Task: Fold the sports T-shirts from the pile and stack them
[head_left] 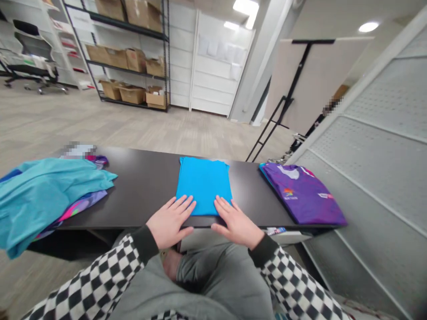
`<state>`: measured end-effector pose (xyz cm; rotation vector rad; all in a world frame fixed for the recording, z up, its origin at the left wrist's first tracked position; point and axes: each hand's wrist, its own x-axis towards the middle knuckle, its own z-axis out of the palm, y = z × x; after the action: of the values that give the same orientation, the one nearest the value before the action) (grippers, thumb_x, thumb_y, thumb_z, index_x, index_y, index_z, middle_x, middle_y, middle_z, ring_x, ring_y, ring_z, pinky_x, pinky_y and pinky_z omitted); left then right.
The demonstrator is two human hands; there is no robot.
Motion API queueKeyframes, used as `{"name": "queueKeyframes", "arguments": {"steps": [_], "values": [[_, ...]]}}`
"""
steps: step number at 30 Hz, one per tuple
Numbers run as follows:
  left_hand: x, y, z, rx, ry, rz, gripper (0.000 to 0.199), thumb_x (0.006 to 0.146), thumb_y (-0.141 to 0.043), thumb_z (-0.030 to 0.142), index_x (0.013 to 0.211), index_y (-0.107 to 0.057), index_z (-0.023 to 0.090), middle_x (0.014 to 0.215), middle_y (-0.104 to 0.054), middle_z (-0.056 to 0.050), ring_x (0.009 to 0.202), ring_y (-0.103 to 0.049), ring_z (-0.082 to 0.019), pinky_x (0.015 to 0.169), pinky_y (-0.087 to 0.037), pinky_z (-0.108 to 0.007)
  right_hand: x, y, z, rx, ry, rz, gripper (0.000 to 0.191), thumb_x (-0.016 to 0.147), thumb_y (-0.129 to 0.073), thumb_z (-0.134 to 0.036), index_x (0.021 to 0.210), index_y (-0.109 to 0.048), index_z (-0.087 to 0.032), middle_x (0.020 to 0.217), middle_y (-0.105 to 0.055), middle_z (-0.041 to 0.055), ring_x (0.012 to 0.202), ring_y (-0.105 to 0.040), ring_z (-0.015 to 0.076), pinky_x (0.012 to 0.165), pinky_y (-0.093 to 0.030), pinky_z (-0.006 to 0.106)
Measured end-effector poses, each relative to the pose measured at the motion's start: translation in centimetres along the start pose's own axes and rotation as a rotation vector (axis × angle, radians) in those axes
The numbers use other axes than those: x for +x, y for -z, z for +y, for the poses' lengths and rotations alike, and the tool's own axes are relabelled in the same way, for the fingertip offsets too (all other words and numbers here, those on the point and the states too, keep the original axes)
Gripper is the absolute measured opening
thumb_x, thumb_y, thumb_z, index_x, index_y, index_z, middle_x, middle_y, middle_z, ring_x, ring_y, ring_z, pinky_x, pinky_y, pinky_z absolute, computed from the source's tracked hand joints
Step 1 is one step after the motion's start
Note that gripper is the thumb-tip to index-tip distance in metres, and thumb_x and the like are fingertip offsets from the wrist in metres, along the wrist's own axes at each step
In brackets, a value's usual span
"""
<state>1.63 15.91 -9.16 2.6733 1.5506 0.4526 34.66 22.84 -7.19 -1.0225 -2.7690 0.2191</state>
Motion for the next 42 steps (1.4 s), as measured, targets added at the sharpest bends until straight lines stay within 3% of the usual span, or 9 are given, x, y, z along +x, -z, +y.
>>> {"name": "queueKeyframes", "arguments": {"steps": [5,10,17,20,24,28,32,38,42], "values": [[-2.7,-0.9,-0.2,0.136,0.084,-0.033,0.087,0.102,-0.062,0.035,0.183,-0.037,0.019,0.189,-0.031,-0.014,0.175,-0.036,-0.033,0.141,-0.035,-0.053,-2.1,-1.0,-0.7,-0.123,-0.114,-0.067,0.096,0.104,-0.078,-0.043,0.184,-0.034,-0.016,0.19,-0.025,0.0218,0.177,-0.029,0.0387,0.142,-0.033,0.062],[-3.9,-0.4,-1.4,0.131,0.044,0.029,0.073,0.105,-0.057,0.03,0.177,-0.05,0.02,0.184,-0.043,-0.015,0.168,-0.049,-0.033,0.136,-0.046,-0.057,-4.1,-0.8,0.9,-0.13,-0.128,0.012,0.082,0.105,-0.071,-0.027,0.181,-0.041,-0.023,0.185,-0.041,0.0194,0.172,-0.042,0.0355,0.136,-0.042,0.064],[-5.3,0.6,-1.4,0.024,-0.008,0.157,0.045,0.107,-0.064,0.03,0.149,-0.079,0.029,0.155,-0.076,-0.013,0.135,-0.076,-0.037,0.117,-0.062,-0.061,-6.3,-1.5,-0.7,-0.137,-0.159,0.156,0.049,0.116,-0.057,-0.027,0.164,-0.066,-0.029,0.17,-0.063,0.0144,0.16,-0.059,0.0341,0.126,-0.05,0.059],[-5.9,0.9,-1.5,0.035,-0.02,0.19,0.034,0.108,-0.066,0.031,0.135,-0.086,0.032,0.146,-0.081,-0.011,0.116,-0.078,-0.038,0.105,-0.065,-0.063,-7.0,-1.4,-1.6,-0.158,-0.192,0.159,0.044,0.119,-0.049,-0.025,0.157,-0.072,-0.03,0.166,-0.067,0.0128,0.158,-0.061,0.0349,0.121,-0.05,0.057],[-6.3,1.9,-1.5,0.035,-0.067,0.203,0.031,0.11,-0.063,0.027,0.127,-0.088,0.032,0.132,-0.087,-0.01,0.116,-0.078,-0.036,0.103,-0.063,-0.06,-7.6,-0.6,-2.0,-0.119,-0.159,0.193,0.04,0.119,-0.049,-0.021,0.148,-0.076,-0.029,0.157,-0.075,0.0134,0.152,-0.067,0.0338,0.117,-0.051,0.055],[-7.1,4.2,-1.2,-0.04,-0.191,0.239,0.029,0.113,-0.06,0.026,0.124,-0.087,0.027,0.118,-0.089,-0.01,0.118,-0.079,-0.032,0.104,-0.065,-0.052,-8.8,0.7,-2.8,0.0,-0.079,0.251,0.036,0.116,-0.053,-0.019,0.144,-0.076,-0.025,0.145,-0.082,0.0156,0.139,-0.076,0.0318,0.117,-0.055,0.057],[-9.3,8.1,0.0,-0.192,-0.276,0.218,0.03,0.112,-0.061,0.024,0.13,-0.085,0.028,0.123,-0.088,-0.01,0.119,-0.081,-0.028,0.106,-0.068,-0.046,-11.1,3.1,-5.0,0.173,-0.026,0.242,0.033,0.111,-0.061,-0.019,0.139,-0.076,-0.029,0.139,-0.085,0.0111,0.126,-0.083,0.029,0.119,-0.058,0.058],[-13.2,14.7,2.5,-0.558,-0.234,-0.03,0.033,0.107,-0.065,0.02,0.126,-0.086,0.036,0.114,-0.088,-0.008,0.109,-0.084,-0.027,0.096,-0.072,-0.04,-14.5,8.8,-9.5,0.559,0.013,0.127,0.031,0.112,-0.068,-0.024,0.138,-0.076,-0.038,0.138,-0.085,0.0088,0.134,-0.08,0.0293,0.114,-0.067,0.053],[-13.9,17.4,2.4,-0.665,-0.122,0.001,0.034,0.104,-0.068,0.023,0.126,-0.088,0.039,0.116,-0.088,-0.01,0.11,-0.084,-0.031,0.094,-0.073,-0.045,-15.2,10.5,-10.6,0.792,-0.079,0.131,0.017,0.112,-0.07,-0.035,0.126,-0.08,-0.036,0.125,-0.087,0.0126,0.12,-0.085,0.0331,0.101,-0.073,0.05]]}}
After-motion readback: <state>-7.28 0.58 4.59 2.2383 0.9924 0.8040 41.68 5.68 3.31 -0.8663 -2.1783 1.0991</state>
